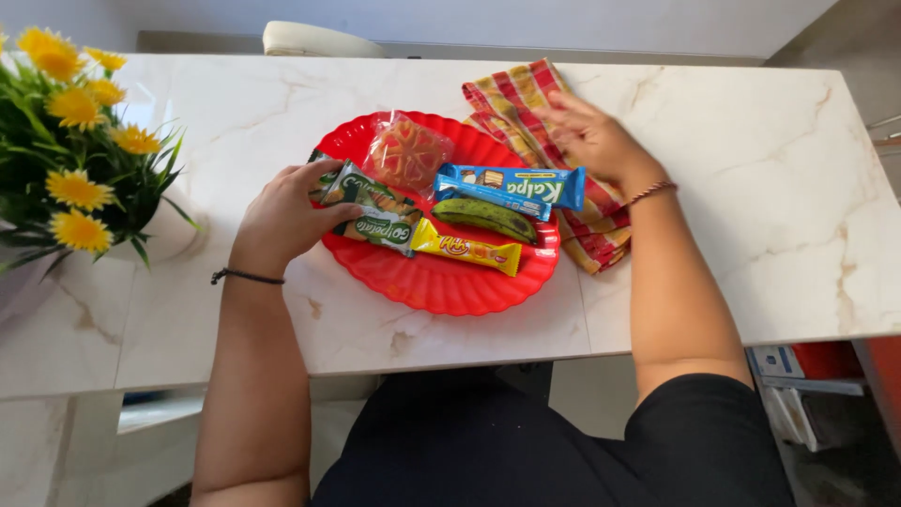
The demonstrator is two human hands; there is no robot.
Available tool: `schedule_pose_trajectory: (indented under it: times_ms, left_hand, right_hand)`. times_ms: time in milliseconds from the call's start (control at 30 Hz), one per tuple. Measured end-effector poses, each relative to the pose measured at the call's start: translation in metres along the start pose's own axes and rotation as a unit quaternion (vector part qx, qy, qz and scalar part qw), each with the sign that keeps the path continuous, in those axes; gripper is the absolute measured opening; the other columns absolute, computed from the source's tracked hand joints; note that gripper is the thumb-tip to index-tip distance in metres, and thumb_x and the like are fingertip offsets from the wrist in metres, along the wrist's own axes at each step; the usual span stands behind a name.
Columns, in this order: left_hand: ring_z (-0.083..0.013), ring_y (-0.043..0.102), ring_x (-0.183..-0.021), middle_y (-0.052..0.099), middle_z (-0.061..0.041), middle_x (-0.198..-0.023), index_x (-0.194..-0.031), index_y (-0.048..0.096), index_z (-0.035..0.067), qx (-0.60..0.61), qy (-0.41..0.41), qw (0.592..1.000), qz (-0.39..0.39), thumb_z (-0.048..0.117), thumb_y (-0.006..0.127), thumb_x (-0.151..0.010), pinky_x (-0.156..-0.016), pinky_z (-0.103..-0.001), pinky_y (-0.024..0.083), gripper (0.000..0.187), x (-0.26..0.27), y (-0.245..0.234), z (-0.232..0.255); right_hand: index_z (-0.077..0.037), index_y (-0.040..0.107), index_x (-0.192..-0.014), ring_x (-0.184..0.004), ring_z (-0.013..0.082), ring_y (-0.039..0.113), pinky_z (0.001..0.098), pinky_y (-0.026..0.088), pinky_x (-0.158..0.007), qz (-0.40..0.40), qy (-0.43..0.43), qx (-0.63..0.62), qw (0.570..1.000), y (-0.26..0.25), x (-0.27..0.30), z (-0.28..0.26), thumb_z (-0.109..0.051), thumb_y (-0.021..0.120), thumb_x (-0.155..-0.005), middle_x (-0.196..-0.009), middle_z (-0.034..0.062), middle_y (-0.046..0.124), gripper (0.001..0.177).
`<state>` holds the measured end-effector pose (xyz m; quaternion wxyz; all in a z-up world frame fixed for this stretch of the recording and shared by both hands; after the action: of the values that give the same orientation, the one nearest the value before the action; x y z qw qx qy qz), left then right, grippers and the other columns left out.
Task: Cleaning the kitchen countertop with a cloth and arranging snacks onto a plate.
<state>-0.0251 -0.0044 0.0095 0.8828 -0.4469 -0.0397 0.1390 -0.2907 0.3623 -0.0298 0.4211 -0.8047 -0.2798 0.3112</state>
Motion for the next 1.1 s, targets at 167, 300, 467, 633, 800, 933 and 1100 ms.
schedule_pose_trajectory:
  times_ms: [167,300,467,633,800,933,1100]
  left_hand:
    - [-0.0311,0.066,-0.113,0.068,-0.015,-0.123,-0.134,0.067,0.015,-0.018,0.029,0.999,0.006,0.042,0.087,-0.075,-0.095,-0.043,0.052,0.068,-0.001,0.001,0.001]
    - [-0.0312,0.072,-0.103,0.073,-0.017,-0.112,-0.133,0.069,0.014,-0.006,-0.002,1.000,0.001,0.039,0.082,-0.082,-0.090,-0.042,0.055,0.058,-0.003,0.002,-0.003]
    - [-0.0312,0.075,-0.096,0.075,-0.019,-0.103,-0.144,0.059,0.012,0.072,-0.044,0.996,0.041,0.036,0.071,-0.094,-0.085,-0.042,0.056,0.057,-0.005,0.004,-0.010]
    - [-0.0384,0.071,-0.098,0.072,-0.023,-0.107,-0.160,0.038,0.014,0.060,-0.072,0.994,0.062,0.037,0.068,-0.099,-0.085,-0.047,0.054,0.072,-0.008,0.009,-0.029]
    - [-0.0417,0.070,-0.101,0.072,-0.023,-0.109,-0.162,0.034,0.015,0.035,-0.067,0.994,0.080,0.048,0.064,-0.101,-0.085,-0.050,0.053,0.076,-0.005,0.002,-0.020]
    - [-0.0420,0.069,-0.102,0.072,-0.022,-0.111,-0.162,0.032,0.016,0.013,-0.067,0.995,0.075,0.056,0.060,-0.101,-0.083,-0.052,0.053,0.079,-0.005,0.002,-0.012]
    - [-0.0400,0.070,-0.102,0.073,-0.020,-0.111,-0.163,0.032,0.015,0.034,-0.069,0.993,0.088,0.058,0.060,-0.101,-0.085,-0.050,0.053,0.081,-0.002,0.000,-0.016]
  right_hand:
    - [-0.043,0.047,-0.151,-0.160,0.0296,0.007,0.0685,-0.005,-0.122,-0.123,0.096,0.044,0.987,0.022,-0.007,-0.002,-0.063,0.033,-0.102,-0.172,0.0021,0.024,0.055]
    - [-0.046,0.028,-0.159,-0.159,0.0283,-0.003,0.0757,-0.010,-0.115,-0.134,0.143,0.099,0.976,0.023,-0.009,-0.001,-0.086,0.038,-0.082,-0.173,0.0005,0.012,0.088]
    - [-0.045,0.020,-0.160,-0.157,0.0287,-0.005,0.0798,-0.010,-0.110,-0.154,0.167,0.139,0.964,0.019,-0.012,0.001,-0.096,0.041,-0.066,-0.172,-0.0039,0.005,0.109]
    - [-0.047,0.023,-0.160,-0.161,0.0261,0.000,0.0825,-0.004,-0.114,-0.075,0.391,0.144,0.906,-0.020,0.011,0.056,-0.076,0.034,-0.092,-0.175,-0.0095,0.007,0.075]
    - [-0.050,0.022,-0.161,-0.160,0.0292,0.002,0.0826,-0.005,-0.115,-0.006,0.453,0.152,0.879,-0.033,0.035,0.074,-0.068,0.026,-0.095,-0.173,-0.0068,0.008,0.068]
    - [-0.041,0.024,-0.160,-0.157,0.0346,0.002,0.0807,-0.001,-0.111,-0.075,0.360,0.170,0.914,-0.005,0.017,0.020,-0.090,0.045,-0.077,-0.172,-0.0001,0.007,0.099]
    - [-0.041,0.025,-0.161,-0.159,0.0306,0.003,0.0783,-0.001,-0.115,-0.054,0.356,0.162,0.919,-0.011,0.025,0.044,-0.088,0.046,-0.079,-0.172,-0.0024,0.009,0.097]
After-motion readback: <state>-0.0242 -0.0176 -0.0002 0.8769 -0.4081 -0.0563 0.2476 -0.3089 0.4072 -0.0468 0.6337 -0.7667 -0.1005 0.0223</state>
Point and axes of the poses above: each hand's wrist, its own x-axis away from the middle knuckle, its own y-axis out of the palm, z = x × y, the point moved 3 cm from there along -x, towards the middle knuckle
